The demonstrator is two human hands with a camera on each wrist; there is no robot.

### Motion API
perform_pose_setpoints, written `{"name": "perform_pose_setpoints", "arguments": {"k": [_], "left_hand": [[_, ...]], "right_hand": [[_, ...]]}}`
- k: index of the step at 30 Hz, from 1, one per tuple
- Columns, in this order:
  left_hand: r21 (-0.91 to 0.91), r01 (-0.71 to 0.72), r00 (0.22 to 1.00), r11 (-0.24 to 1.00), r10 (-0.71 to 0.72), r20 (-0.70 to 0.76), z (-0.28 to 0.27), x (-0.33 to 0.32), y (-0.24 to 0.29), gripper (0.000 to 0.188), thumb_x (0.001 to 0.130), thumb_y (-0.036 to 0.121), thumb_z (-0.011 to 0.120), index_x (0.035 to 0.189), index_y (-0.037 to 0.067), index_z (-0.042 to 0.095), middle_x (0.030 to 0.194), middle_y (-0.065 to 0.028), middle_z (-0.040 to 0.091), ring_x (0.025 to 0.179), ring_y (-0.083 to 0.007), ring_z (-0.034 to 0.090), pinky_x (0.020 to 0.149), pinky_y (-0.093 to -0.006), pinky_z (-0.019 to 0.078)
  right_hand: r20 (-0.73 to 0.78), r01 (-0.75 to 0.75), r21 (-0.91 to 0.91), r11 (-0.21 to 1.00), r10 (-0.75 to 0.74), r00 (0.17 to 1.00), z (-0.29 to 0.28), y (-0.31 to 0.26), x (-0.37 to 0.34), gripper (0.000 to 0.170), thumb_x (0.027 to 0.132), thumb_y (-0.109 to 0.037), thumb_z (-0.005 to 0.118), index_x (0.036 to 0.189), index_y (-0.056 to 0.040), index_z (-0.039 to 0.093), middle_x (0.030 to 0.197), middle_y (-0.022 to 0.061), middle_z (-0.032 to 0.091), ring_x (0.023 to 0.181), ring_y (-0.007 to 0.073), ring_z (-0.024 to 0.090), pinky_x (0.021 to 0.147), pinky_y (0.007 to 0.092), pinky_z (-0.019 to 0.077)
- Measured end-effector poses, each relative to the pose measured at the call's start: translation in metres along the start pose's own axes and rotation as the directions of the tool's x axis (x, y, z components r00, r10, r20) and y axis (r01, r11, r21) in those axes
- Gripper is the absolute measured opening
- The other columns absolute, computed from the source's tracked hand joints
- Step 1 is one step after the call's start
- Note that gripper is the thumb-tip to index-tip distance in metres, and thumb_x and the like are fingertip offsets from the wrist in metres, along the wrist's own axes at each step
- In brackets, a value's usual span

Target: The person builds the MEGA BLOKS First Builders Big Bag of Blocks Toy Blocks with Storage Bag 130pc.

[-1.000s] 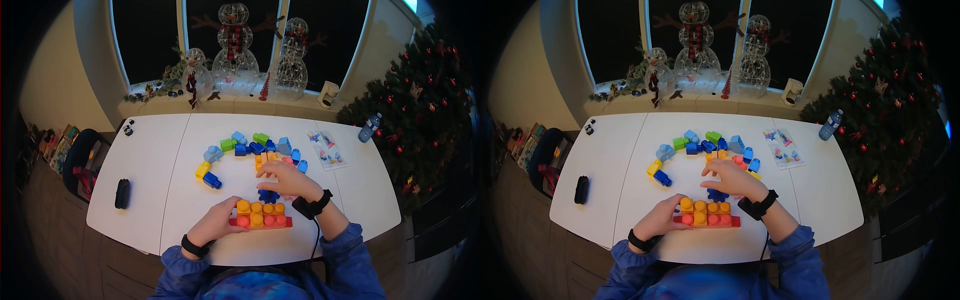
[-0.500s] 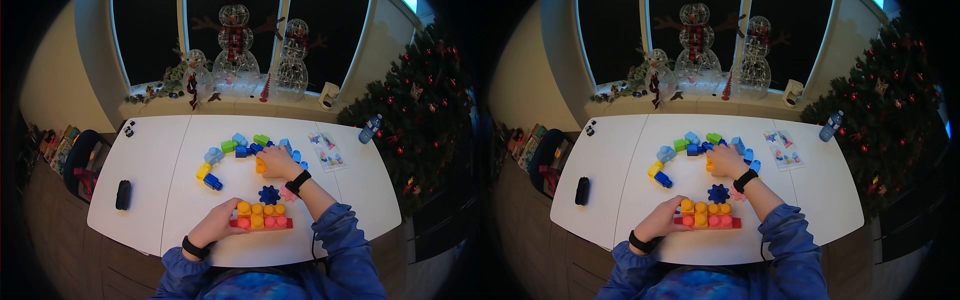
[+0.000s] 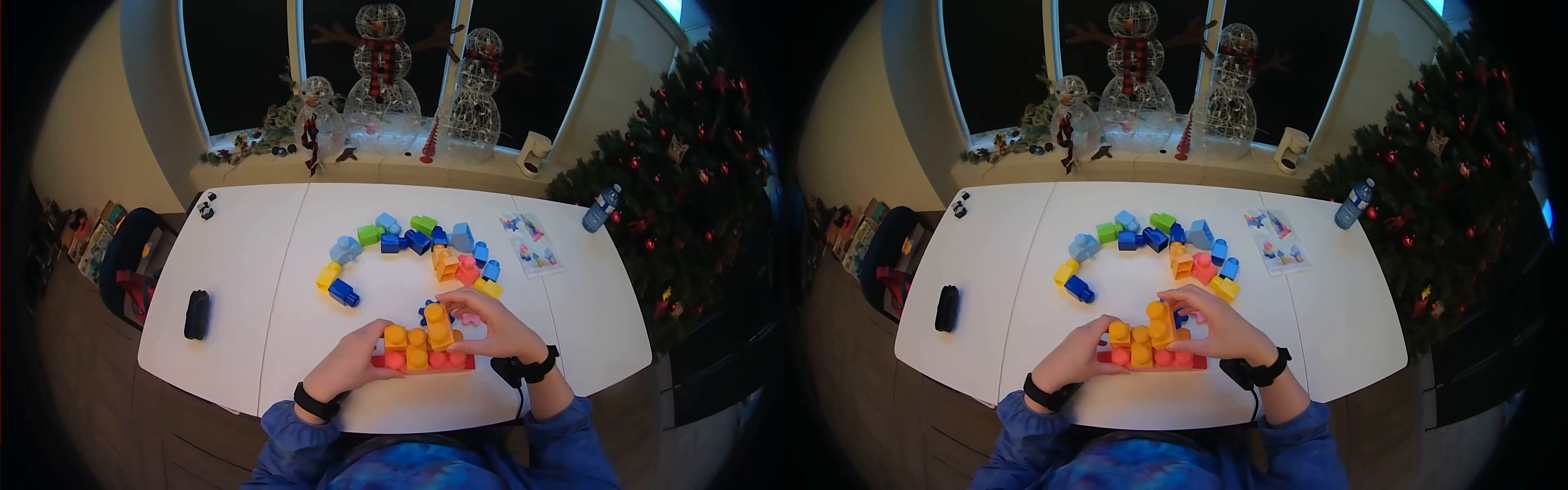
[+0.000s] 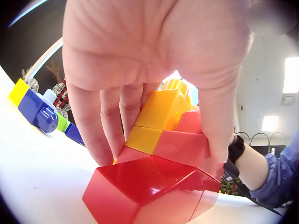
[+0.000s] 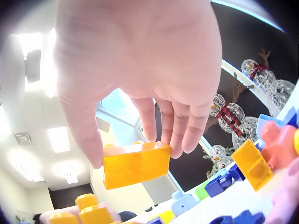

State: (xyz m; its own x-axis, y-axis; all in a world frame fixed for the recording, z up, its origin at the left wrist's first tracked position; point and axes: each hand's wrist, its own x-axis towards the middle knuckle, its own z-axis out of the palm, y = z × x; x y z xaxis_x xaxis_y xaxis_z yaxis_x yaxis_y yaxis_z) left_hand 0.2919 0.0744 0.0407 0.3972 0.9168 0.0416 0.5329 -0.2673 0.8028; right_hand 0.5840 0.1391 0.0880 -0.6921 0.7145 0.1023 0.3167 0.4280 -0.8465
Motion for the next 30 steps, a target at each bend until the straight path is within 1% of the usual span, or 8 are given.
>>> {"name": "perform_pose_setpoints", "arguments": {"k": [3,7,13,16,22,25,28,30], "left_hand": [[-0.002,0.002,1.000,1.000,-0.002,0.001,0.000,0.000,-0.001,0.078,0.075,0.029,0.095,0.135,0.002,0.053,0.122,-0.0185,0.069,0.111,-0.0359,0.070,0.094,-0.0409,0.0597],[0.009,0.012,1.000,1.000,-0.012,0.009,0.000,0.000,0.000,0.078,0.074,0.029,0.095,0.134,0.002,0.053,0.122,-0.0185,0.069,0.111,-0.0357,0.070,0.095,-0.0409,0.0595],[-0.001,-0.004,1.000,1.000,0.004,0.000,0.001,0.000,-0.002,0.076,0.075,0.028,0.095,0.134,0.002,0.053,0.122,-0.0185,0.069,0.112,-0.0350,0.070,0.096,-0.0404,0.0591],[-0.005,-0.008,1.000,1.000,0.008,-0.001,0.001,0.001,-0.002,0.076,0.075,0.027,0.095,0.133,0.002,0.053,0.121,-0.0181,0.069,0.112,-0.0346,0.070,0.096,-0.0401,0.0590],[-0.008,-0.010,1.000,1.000,0.010,0.002,0.000,0.001,-0.002,0.076,0.075,0.029,0.095,0.133,0.003,0.053,0.120,-0.0180,0.070,0.111,-0.0339,0.070,0.095,-0.0398,0.0592],[-0.003,-0.010,1.000,1.000,0.010,0.000,0.000,0.001,-0.001,0.076,0.075,0.031,0.095,0.133,0.003,0.054,0.120,-0.0176,0.069,0.109,-0.0336,0.070,0.093,-0.0395,0.0593],[0.001,-0.017,1.000,1.000,0.017,-0.002,0.000,0.000,-0.003,0.076,0.075,0.032,0.095,0.132,0.003,0.055,0.120,-0.0173,0.069,0.108,-0.0338,0.070,0.092,-0.0394,0.0591],[0.005,-0.024,1.000,1.000,0.024,-0.006,0.000,0.000,-0.003,0.075,0.075,0.032,0.095,0.132,0.003,0.055,0.120,-0.0173,0.069,0.108,-0.0341,0.070,0.092,-0.0394,0.0588]], "right_hand": [[0.023,0.065,0.061,0.996,-0.066,0.998,0.013,0.008,-0.013,0.077,0.081,-0.021,0.089,0.148,-0.0097,0.053,0.135,0.0087,0.059,0.122,0.0235,0.060,0.107,0.0375,0.0483],[-0.002,0.103,-0.169,0.980,-0.105,0.994,0.024,0.014,-0.017,0.073,0.080,-0.021,0.090,0.143,-0.0078,0.057,0.131,0.0111,0.061,0.121,0.0263,0.061,0.105,0.0364,0.0483],[-0.008,0.095,-0.195,0.976,-0.098,0.995,0.026,0.020,-0.018,0.067,0.080,-0.023,0.090,0.137,-0.0057,0.060,0.122,0.0128,0.065,0.112,0.0291,0.066,0.097,0.0365,0.0519],[-0.021,0.104,-0.210,0.972,-0.111,0.994,0.027,0.020,-0.017,0.067,0.079,-0.025,0.090,0.136,-0.0058,0.061,0.120,0.0134,0.066,0.109,0.0297,0.067,0.095,0.0366,0.0524],[-0.026,0.074,-0.227,0.971,-0.082,0.996,0.031,0.022,-0.017,0.069,0.079,-0.027,0.091,0.136,-0.0058,0.059,0.120,0.0139,0.066,0.111,0.0310,0.067,0.096,0.0374,0.0526],[0.030,0.040,-0.255,0.966,-0.034,0.999,0.026,0.018,-0.016,0.073,0.078,-0.031,0.091,0.138,-0.0067,0.056,0.122,0.0146,0.065,0.112,0.0323,0.066,0.097,0.0383,0.0528],[0.119,0.230,-0.318,0.920,-0.202,0.972,0.011,0.008,-0.002,0.078,0.078,-0.037,0.091,0.140,-0.0076,0.054,0.125,0.0155,0.064,0.114,0.0333,0.066,0.099,0.0389,0.0528],[0.058,0.136,-0.279,0.951,-0.124,0.991,0.000,0.011,0.011,0.076,0.079,-0.039,0.091,0.139,-0.0076,0.056,0.127,0.0156,0.064,0.114,0.0331,0.066,0.099,0.0393,0.0530]]}}
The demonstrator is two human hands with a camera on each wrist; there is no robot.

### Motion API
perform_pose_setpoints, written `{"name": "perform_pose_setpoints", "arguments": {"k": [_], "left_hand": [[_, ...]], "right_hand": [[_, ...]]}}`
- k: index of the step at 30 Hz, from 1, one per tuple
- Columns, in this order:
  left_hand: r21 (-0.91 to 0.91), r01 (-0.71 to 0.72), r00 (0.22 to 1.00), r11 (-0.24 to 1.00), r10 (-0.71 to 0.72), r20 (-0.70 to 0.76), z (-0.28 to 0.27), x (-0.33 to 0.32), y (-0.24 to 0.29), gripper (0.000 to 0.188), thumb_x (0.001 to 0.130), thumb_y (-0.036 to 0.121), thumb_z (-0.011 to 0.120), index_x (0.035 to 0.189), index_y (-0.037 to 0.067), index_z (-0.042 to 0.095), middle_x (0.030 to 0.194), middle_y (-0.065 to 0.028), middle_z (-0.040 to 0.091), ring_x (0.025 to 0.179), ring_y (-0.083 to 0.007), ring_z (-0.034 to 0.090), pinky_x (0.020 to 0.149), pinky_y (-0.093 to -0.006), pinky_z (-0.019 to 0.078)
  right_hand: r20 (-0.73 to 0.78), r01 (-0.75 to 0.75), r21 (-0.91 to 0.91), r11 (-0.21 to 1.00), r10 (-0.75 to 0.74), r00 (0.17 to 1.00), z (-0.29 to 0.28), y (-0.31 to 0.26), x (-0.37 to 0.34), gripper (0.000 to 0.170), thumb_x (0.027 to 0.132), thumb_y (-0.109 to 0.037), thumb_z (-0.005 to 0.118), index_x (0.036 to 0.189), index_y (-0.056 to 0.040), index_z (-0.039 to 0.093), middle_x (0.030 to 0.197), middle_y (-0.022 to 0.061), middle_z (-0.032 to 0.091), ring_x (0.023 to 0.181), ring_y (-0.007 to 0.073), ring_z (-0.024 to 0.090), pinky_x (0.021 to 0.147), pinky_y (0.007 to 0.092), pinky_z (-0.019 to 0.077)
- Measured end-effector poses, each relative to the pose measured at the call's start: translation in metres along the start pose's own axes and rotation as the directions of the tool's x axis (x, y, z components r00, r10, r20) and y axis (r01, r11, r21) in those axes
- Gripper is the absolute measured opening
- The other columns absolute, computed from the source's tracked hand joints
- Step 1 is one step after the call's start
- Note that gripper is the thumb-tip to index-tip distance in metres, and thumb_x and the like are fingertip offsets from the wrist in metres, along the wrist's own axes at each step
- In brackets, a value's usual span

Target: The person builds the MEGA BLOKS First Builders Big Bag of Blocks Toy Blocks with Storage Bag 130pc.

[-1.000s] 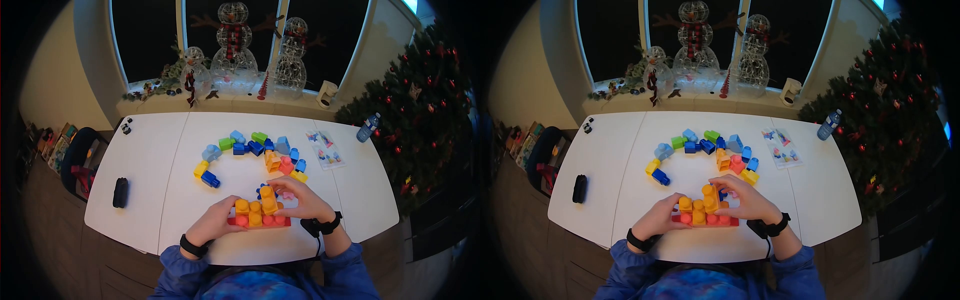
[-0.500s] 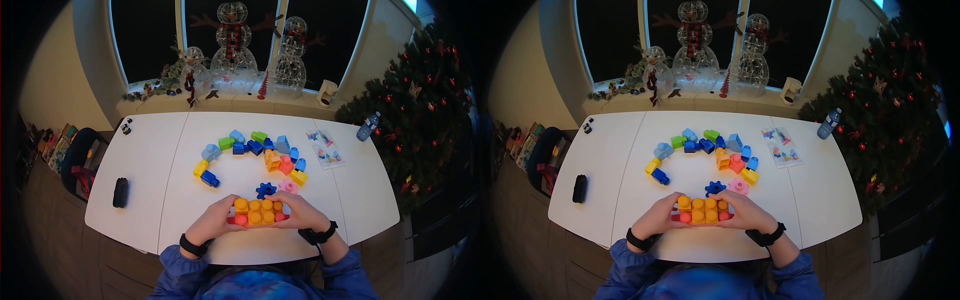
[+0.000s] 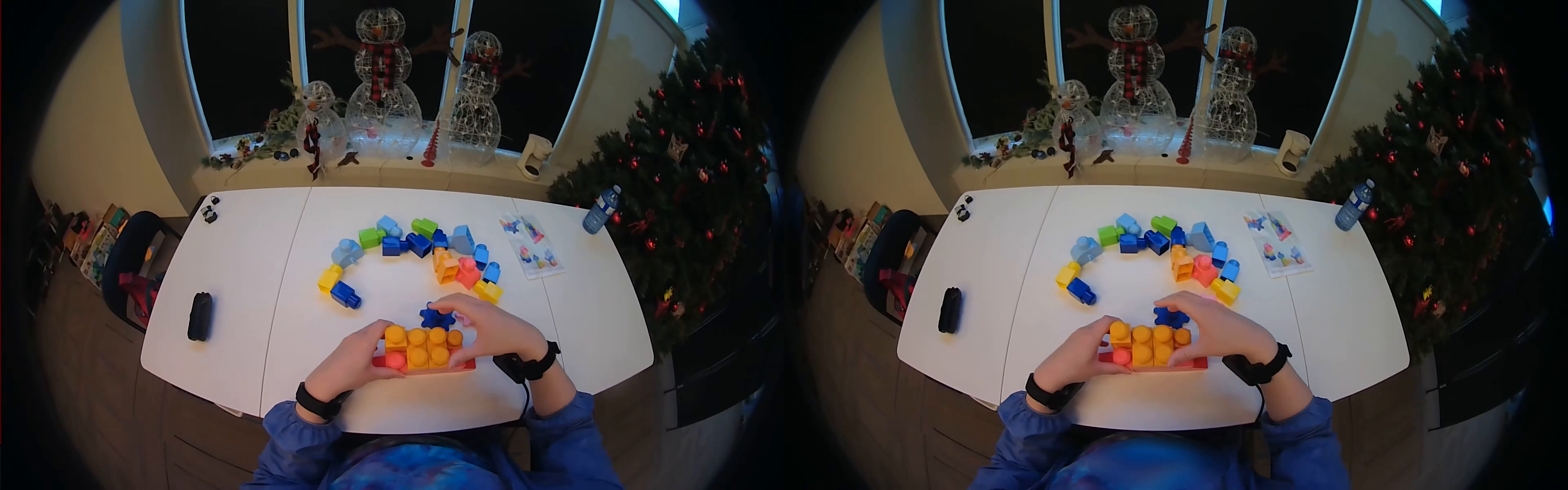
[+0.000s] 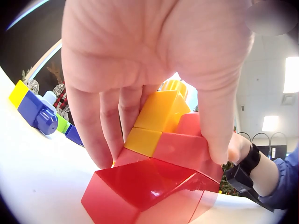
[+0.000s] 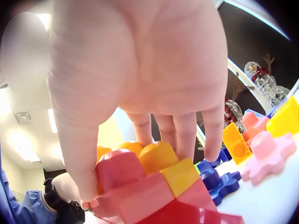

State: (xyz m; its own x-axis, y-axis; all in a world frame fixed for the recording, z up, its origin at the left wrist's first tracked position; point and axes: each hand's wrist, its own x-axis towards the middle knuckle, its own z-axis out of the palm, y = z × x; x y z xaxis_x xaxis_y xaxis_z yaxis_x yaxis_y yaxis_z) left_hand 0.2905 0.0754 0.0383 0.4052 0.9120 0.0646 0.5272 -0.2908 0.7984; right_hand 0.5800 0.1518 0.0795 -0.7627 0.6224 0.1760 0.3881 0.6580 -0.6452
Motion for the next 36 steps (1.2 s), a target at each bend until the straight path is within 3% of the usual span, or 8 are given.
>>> {"name": "perform_pose_setpoints", "arguments": {"k": [5,12,15,17,23,26,31,36], "left_hand": [[0.009,0.012,1.000,1.000,-0.012,0.015,0.000,0.001,-0.002,0.078,0.075,0.032,0.095,0.133,0.003,0.053,0.120,-0.0177,0.069,0.109,-0.0347,0.069,0.092,-0.0400,0.0583],[-0.063,0.032,0.999,0.997,-0.031,0.018,-0.003,-0.001,0.005,0.076,0.074,0.025,0.093,0.135,0.001,0.053,0.122,-0.0221,0.067,0.109,-0.0412,0.066,0.091,-0.0422,0.0561],[-0.006,-0.012,1.000,1.000,0.012,0.011,-0.002,0.000,-0.001,0.078,0.076,0.032,0.094,0.134,0.002,0.052,0.122,-0.0183,0.068,0.110,-0.0354,0.068,0.093,-0.0400,0.0584],[-0.010,-0.022,1.000,1.000,0.022,0.012,-0.001,0.000,-0.003,0.078,0.076,0.032,0.094,0.135,0.002,0.052,0.122,-0.0184,0.067,0.110,-0.0357,0.068,0.094,-0.0402,0.0584],[0.000,-0.019,1.000,1.000,0.019,0.017,-0.003,0.000,0.000,0.078,0.076,0.031,0.094,0.136,0.002,0.052,0.123,-0.0188,0.067,0.111,-0.0364,0.068,0.094,-0.0406,0.0583],[0.004,-0.023,1.000,1.000,0.023,0.013,-0.002,0.000,0.000,0.078,0.076,0.031,0.094,0.136,0.002,0.052,0.123,-0.0189,0.067,0.111,-0.0367,0.068,0.094,-0.0406,0.0584],[-0.004,-0.036,0.999,0.999,0.036,0.004,-0.002,-0.001,-0.001,0.078,0.076,0.031,0.094,0.136,0.002,0.052,0.123,-0.0191,0.067,0.110,-0.0372,0.069,0.093,-0.0408,0.0588],[-0.007,-0.040,0.999,0.999,0.040,0.001,-0.001,0.000,-0.002,0.079,0.076,0.032,0.094,0.136,0.002,0.052,0.123,-0.0192,0.067,0.110,-0.0369,0.069,0.093,-0.0408,0.0590]], "right_hand": [[-0.275,-0.254,-0.202,0.946,0.195,0.942,-0.018,0.039,0.047,0.057,0.088,-0.039,0.081,0.131,-0.0067,0.062,0.126,0.0181,0.063,0.113,0.0363,0.066,0.095,0.0437,0.0544],[-0.284,-0.330,-0.334,0.883,0.239,0.928,-0.010,0.088,0.085,0.038,0.094,-0.036,0.072,0.115,-0.0042,0.069,0.113,0.0182,0.070,0.103,0.0383,0.067,0.090,0.0450,0.0546],[-0.304,-0.383,-0.318,0.867,0.290,0.908,-0.011,0.099,0.098,0.032,0.095,-0.036,0.069,0.105,-0.0052,0.071,0.103,0.0168,0.073,0.097,0.0386,0.070,0.085,0.0478,0.0560],[-0.343,-0.395,-0.375,0.839,0.270,0.900,-0.013,0.111,0.106,0.030,0.095,-0.035,0.068,0.101,-0.0057,0.073,0.100,0.0171,0.074,0.095,0.0380,0.071,0.085,0.0472,0.0565],[-0.219,-0.548,-0.460,0.698,0.509,0.832,-0.020,0.091,0.126,0.035,0.086,-0.036,0.077,0.105,-0.0071,0.072,0.105,0.0180,0.075,0.100,0.0368,0.072,0.084,0.0470,0.0586],[-0.265,-0.548,-0.500,0.671,0.484,0.834,-0.010,0.093,0.132,0.043,0.081,-0.034,0.080,0.113,-0.0062,0.069,0.105,0.0188,0.075,0.102,0.0370,0.073,0.084,0.0467,0.0590],[-0.173,-0.508,-0.383,0.771,0.480,0.860,-0.012,0.100,0.131,0.050,0.077,-0.028,0.081,0.117,-0.0048,0.064,0.102,0.0194,0.073,0.098,0.0359,0.072,0.083,0.0423,0.0583],[-0.200,-0.355,0.024,0.934,0.353,0.914,-0.027,0.078,0.105,0.049,0.079,-0.018,0.082,0.122,-0.0035,0.064,0.103,0.0132,0.073,0.093,0.0242,0.072,0.086,0.0332,0.0574]]}}
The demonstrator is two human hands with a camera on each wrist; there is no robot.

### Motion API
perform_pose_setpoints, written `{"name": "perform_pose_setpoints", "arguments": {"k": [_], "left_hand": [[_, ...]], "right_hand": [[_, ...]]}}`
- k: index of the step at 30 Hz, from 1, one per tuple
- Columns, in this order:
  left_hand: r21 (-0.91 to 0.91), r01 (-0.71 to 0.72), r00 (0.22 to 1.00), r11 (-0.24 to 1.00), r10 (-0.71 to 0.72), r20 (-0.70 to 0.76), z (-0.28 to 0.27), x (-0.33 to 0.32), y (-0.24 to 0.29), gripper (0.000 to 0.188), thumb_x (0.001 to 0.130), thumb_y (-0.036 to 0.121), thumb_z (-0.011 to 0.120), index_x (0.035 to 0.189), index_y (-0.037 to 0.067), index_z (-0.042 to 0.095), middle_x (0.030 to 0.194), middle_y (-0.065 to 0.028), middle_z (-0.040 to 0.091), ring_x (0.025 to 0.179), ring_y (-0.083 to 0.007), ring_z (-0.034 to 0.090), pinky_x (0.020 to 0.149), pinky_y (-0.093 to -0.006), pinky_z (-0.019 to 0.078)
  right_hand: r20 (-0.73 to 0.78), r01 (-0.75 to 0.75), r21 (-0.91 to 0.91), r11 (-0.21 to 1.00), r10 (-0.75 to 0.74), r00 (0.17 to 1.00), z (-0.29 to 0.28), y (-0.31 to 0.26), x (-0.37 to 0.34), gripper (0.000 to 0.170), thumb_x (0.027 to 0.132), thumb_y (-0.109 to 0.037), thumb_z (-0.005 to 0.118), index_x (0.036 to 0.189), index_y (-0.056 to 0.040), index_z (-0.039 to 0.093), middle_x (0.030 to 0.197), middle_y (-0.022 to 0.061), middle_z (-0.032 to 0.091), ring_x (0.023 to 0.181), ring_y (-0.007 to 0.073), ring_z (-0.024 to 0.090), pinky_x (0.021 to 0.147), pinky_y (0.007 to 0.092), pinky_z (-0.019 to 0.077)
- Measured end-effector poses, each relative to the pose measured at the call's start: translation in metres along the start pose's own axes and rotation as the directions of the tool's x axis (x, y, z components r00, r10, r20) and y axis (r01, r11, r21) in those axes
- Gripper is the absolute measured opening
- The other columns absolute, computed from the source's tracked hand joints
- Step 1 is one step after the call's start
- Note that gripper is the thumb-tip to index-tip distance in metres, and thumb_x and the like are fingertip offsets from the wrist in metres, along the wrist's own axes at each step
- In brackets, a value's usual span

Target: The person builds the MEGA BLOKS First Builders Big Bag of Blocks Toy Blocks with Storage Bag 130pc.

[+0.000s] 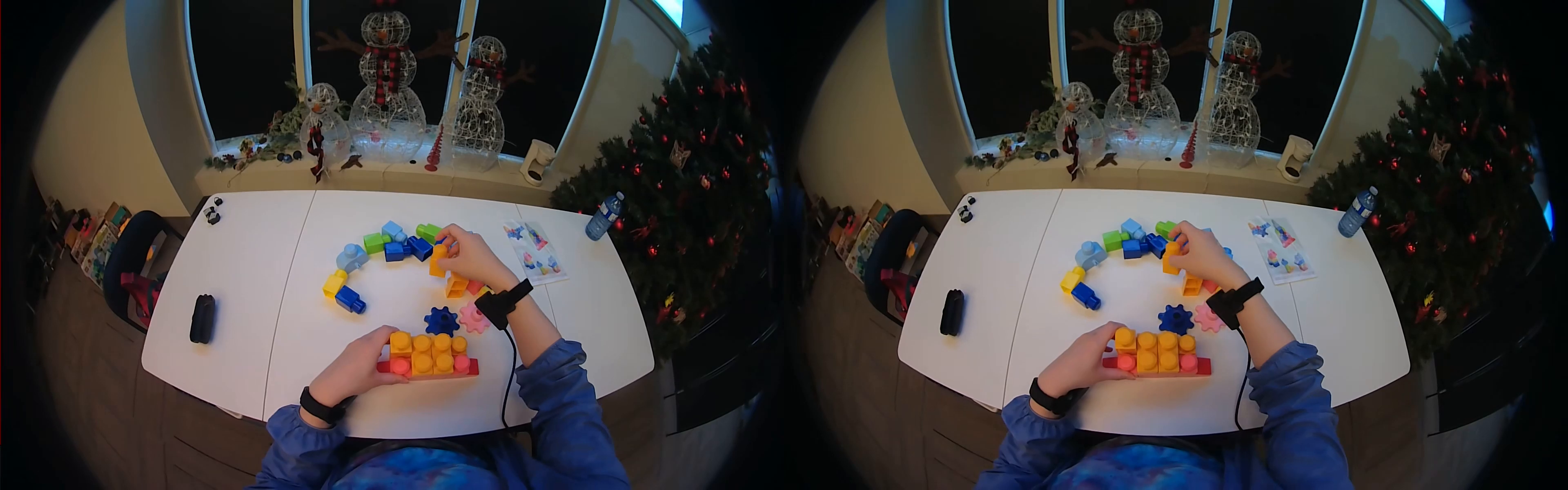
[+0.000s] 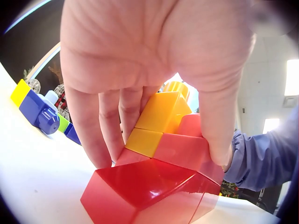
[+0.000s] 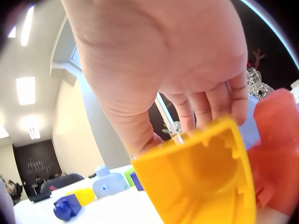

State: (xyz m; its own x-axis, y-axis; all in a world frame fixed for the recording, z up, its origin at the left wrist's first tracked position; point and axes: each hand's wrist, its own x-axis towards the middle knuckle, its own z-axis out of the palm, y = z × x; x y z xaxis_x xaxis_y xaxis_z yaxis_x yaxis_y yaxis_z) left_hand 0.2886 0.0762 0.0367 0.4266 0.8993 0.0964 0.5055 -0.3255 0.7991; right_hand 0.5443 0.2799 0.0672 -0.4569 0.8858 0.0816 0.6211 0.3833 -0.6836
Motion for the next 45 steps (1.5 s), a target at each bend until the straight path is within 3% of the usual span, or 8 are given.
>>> {"name": "perform_pose_setpoints", "arguments": {"k": [5,15,19,28,31,34,37,45], "left_hand": [[0.015,0.003,1.000,1.000,-0.003,-0.007,0.000,-0.001,0.001,0.079,0.076,0.032,0.094,0.136,0.002,0.052,0.123,-0.0191,0.068,0.111,-0.0366,0.069,0.093,-0.0407,0.0584],[-0.007,0.098,0.995,0.995,-0.098,0.022,0.000,0.000,0.003,0.077,0.076,0.031,0.094,0.134,0.003,0.053,0.121,-0.0174,0.069,0.110,-0.0349,0.070,0.094,-0.0397,0.0582],[-0.044,0.068,0.998,0.997,-0.068,0.008,0.002,0.000,0.000,0.078,0.075,0.030,0.093,0.136,0.003,0.053,0.119,-0.0224,0.068,0.105,-0.0407,0.068,0.090,-0.0422,0.0581],[-0.010,0.076,0.997,0.997,-0.076,0.017,0.000,-0.001,0.003,0.076,0.076,0.031,0.094,0.134,0.004,0.053,0.120,-0.0173,0.069,0.109,-0.0338,0.070,0.093,-0.0393,0.0585],[-0.005,0.086,0.996,0.996,-0.086,0.021,-0.001,-0.001,0.004,0.077,0.076,0.032,0.094,0.134,0.003,0.053,0.120,-0.0175,0.069,0.108,-0.0340,0.070,0.093,-0.0392,0.0585],[0.011,0.074,0.997,0.997,-0.074,0.019,-0.001,-0.001,0.002,0.077,0.076,0.033,0.094,0.134,0.003,0.053,0.121,-0.0176,0.069,0.109,-0.0343,0.069,0.092,-0.0395,0.0583],[0.000,0.058,0.998,0.998,-0.058,0.014,0.000,-0.001,0.001,0.078,0.076,0.033,0.094,0.134,0.003,0.053,0.122,-0.0176,0.068,0.109,-0.0346,0.069,0.091,-0.0397,0.0581],[0.019,0.023,1.000,1.000,-0.023,-0.011,0.001,-0.001,0.000,0.079,0.075,0.033,0.094,0.135,0.003,0.053,0.122,-0.0180,0.068,0.110,-0.0353,0.069,0.092,-0.0403,0.0577]], "right_hand": [[-0.048,0.132,0.382,0.915,-0.123,0.991,-0.019,-0.019,-0.072,0.046,0.080,-0.005,0.081,0.124,-0.0030,0.067,0.104,0.0084,0.073,0.095,0.0164,0.072,0.088,0.0294,0.0576],[0.139,0.199,0.162,0.966,-0.222,0.965,-0.009,-0.028,-0.152,0.038,0.081,0.000,0.084,0.117,-0.0025,0.071,0.118,0.0086,0.072,0.107,0.0204,0.071,0.097,0.0320,0.0574],[0.050,0.210,0.336,0.918,-0.240,0.969,0.007,-0.017,-0.155,0.036,0.085,-0.009,0.085,0.117,-0.0030,0.070,0.109,0.0069,0.071,0.100,0.0200,0.070,0.090,0.0314,0.0574],[0.205,0.041,0.140,0.989,-0.070,0.976,-0.023,-0.037,-0.122,0.044,0.086,-0.025,0.086,0.119,-0.0039,0.069,0.107,0.0104,0.075,0.100,0.0231,0.073,0.086,0.0339,0.0585],[-0.061,-0.004,-0.188,0.982,-0.007,0.998,-0.016,-0.038,-0.081,0.048,0.087,-0.040,0.082,0.111,-0.0008,0.070,0.103,0.0165,0.073,0.093,0.0338,0.071,0.083,0.0394,0.0591],[-0.203,0.098,-0.432,0.896,-0.203,0.958,0.015,0.005,-0.047,0.048,0.088,-0.040,0.079,0.107,0.0020,0.068,0.097,0.0201,0.073,0.090,0.0397,0.071,0.082,0.0442,0.0586],[-0.061,-0.051,-0.526,0.849,0.022,0.998,0.024,0.008,-0.028,0.044,0.087,-0.035,0.078,0.105,0.0030,0.066,0.097,0.0214,0.072,0.092,0.0395,0.070,0.080,0.0454,0.0576],[-0.014,0.068,-0.092,0.993,-0.070,0.997,0.000,-0.024,-0.060,0.041,0.082,-0.019,0.079,0.114,-0.0016,0.059,0.100,0.0166,0.069,0.092,0.0303,0.070,0.083,0.0375,0.0573]]}}
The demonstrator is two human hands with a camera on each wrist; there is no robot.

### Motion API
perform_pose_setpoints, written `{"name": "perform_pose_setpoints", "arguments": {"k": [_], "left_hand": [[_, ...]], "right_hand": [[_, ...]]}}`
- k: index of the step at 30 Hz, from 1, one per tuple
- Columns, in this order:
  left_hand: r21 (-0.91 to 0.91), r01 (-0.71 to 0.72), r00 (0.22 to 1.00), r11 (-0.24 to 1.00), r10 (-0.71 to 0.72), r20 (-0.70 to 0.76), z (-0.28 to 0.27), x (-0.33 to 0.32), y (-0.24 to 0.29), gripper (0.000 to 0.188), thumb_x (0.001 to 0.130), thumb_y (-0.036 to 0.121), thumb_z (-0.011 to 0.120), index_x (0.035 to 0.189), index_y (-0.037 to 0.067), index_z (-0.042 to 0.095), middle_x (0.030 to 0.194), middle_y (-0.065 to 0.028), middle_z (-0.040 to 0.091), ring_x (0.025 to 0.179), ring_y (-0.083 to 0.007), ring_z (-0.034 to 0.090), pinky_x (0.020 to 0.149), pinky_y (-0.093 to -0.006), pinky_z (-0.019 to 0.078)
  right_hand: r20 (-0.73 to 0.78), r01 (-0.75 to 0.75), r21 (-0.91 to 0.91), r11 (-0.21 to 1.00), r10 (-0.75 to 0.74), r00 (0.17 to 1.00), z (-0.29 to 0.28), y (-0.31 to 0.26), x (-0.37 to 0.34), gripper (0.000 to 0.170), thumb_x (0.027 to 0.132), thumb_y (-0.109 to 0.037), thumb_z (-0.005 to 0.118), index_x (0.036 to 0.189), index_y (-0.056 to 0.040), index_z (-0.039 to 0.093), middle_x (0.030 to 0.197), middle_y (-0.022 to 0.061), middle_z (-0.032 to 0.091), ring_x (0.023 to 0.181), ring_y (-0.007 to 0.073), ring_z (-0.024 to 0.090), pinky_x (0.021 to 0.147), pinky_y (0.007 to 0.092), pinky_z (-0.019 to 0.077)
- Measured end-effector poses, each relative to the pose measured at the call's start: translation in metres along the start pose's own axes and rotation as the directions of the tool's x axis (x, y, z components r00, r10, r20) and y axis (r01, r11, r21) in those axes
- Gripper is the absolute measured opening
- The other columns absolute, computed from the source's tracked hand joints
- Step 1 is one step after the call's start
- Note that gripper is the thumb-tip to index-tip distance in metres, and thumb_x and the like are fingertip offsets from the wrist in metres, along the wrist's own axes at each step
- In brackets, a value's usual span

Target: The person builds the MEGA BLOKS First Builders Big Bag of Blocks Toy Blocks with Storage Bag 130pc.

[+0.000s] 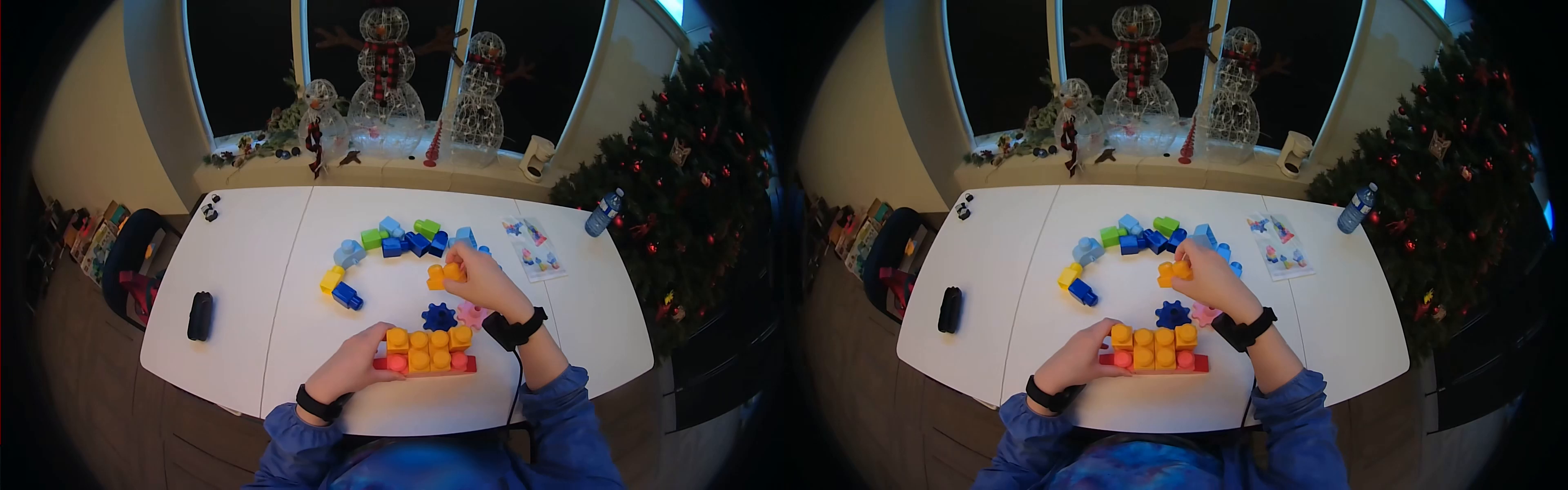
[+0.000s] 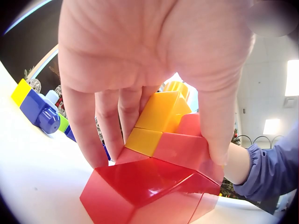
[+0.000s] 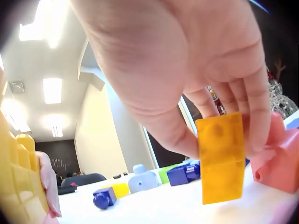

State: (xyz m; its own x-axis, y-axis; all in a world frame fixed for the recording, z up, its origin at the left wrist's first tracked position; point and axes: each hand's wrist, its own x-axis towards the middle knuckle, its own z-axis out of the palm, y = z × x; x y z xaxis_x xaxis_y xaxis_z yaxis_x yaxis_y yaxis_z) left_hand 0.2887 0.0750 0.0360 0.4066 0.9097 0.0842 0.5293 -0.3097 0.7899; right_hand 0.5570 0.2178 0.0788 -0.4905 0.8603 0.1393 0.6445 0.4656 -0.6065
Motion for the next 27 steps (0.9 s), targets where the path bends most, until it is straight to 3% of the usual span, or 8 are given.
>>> {"name": "perform_pose_setpoints", "arguments": {"k": [4,5,8,12,15,18,27], "left_hand": [[-0.015,0.064,0.997,0.998,-0.064,0.031,-0.001,0.000,0.002,0.078,0.075,0.033,0.094,0.135,0.003,0.053,0.121,-0.0178,0.069,0.109,-0.0355,0.069,0.092,-0.0406,0.0580],[-0.020,0.067,0.997,0.998,-0.066,0.032,-0.001,0.000,0.003,0.078,0.076,0.033,0.094,0.135,0.003,0.053,0.121,-0.0177,0.069,0.109,-0.0355,0.069,0.092,-0.0406,0.0581],[-0.024,0.067,0.997,0.997,-0.066,0.033,0.000,0.000,0.000,0.077,0.076,0.032,0.094,0.134,0.004,0.053,0.121,-0.0177,0.069,0.108,-0.0355,0.070,0.092,-0.0404,0.0586],[-0.032,0.069,0.997,0.997,-0.068,0.032,0.000,0.000,0.001,0.076,0.077,0.032,0.094,0.134,0.004,0.052,0.122,-0.0179,0.069,0.109,-0.0351,0.070,0.093,-0.0399,0.0590],[-0.036,0.084,0.996,0.996,-0.082,0.032,-0.002,-0.001,0.006,0.076,0.077,0.032,0.094,0.134,0.004,0.052,0.122,-0.0181,0.068,0.109,-0.0350,0.070,0.093,-0.0396,0.0591],[-0.050,0.059,0.998,0.997,-0.058,0.024,0.000,-0.001,0.002,0.075,0.077,0.031,0.094,0.133,0.004,0.053,0.122,-0.0182,0.069,0.109,-0.0350,0.070,0.094,-0.0398,0.0590],[-0.065,0.037,0.999,0.997,-0.036,0.012,0.002,0.000,-0.002,0.075,0.077,0.028,0.094,0.134,0.003,0.052,0.123,-0.0186,0.068,0.110,-0.0344,0.070,0.094,-0.0400,0.0590]], "right_hand": [[0.112,-0.032,0.373,0.927,-0.011,0.994,-0.019,-0.041,-0.043,0.043,0.080,-0.010,0.081,0.117,-0.0032,0.059,0.104,0.0100,0.067,0.088,0.0202,0.067,0.082,0.0324,0.0559],[0.064,0.107,0.403,0.909,-0.144,0.987,-0.010,-0.034,-0.051,0.044,0.080,-0.009,0.082,0.118,-0.0036,0.061,0.107,0.0077,0.067,0.091,0.0180,0.068,0.084,0.0318,0.0558],[0.031,0.264,0.355,0.897,-0.293,0.956,0.004,-0.036,-0.066,0.040,0.080,-0.010,0.083,0.115,-0.0040,0.063,0.108,0.0083,0.067,0.091,0.0196,0.068,0.085,0.0314,0.0557],[0.068,0.229,0.238,0.944,-0.252,0.965,0.017,-0.040,-0.077,0.030,0.085,-0.013,0.084,0.108,-0.0047,0.068,0.105,0.0075,0.070,0.097,0.0217,0.070,0.088,0.0315,0.0550],[0.069,0.178,0.211,0.961,-0.196,0.978,0.018,-0.043,-0.078,0.030,0.088,-0.019,0.082,0.110,-0.0030,0.068,0.102,0.0104,0.071,0.093,0.0262,0.070,0.084,0.0345,0.0551],[0.022,0.187,0.264,0.946,-0.200,0.980,0.024,-0.041,-0.079,0.029,0.092,-0.021,0.078,0.113,-0.0026,0.071,0.102,0.0115,0.073,0.092,0.0266,0.071,0.083,0.0345,0.0552],[0.006,0.246,0.160,0.956,-0.250,0.968,0.033,-0.040,-0.082,0.029,0.094,-0.014,0.075,0.121,-0.0019,0.073,0.107,0.0120,0.076,0.095,0.0293,0.073,0.085,0.0354,0.0567]]}}
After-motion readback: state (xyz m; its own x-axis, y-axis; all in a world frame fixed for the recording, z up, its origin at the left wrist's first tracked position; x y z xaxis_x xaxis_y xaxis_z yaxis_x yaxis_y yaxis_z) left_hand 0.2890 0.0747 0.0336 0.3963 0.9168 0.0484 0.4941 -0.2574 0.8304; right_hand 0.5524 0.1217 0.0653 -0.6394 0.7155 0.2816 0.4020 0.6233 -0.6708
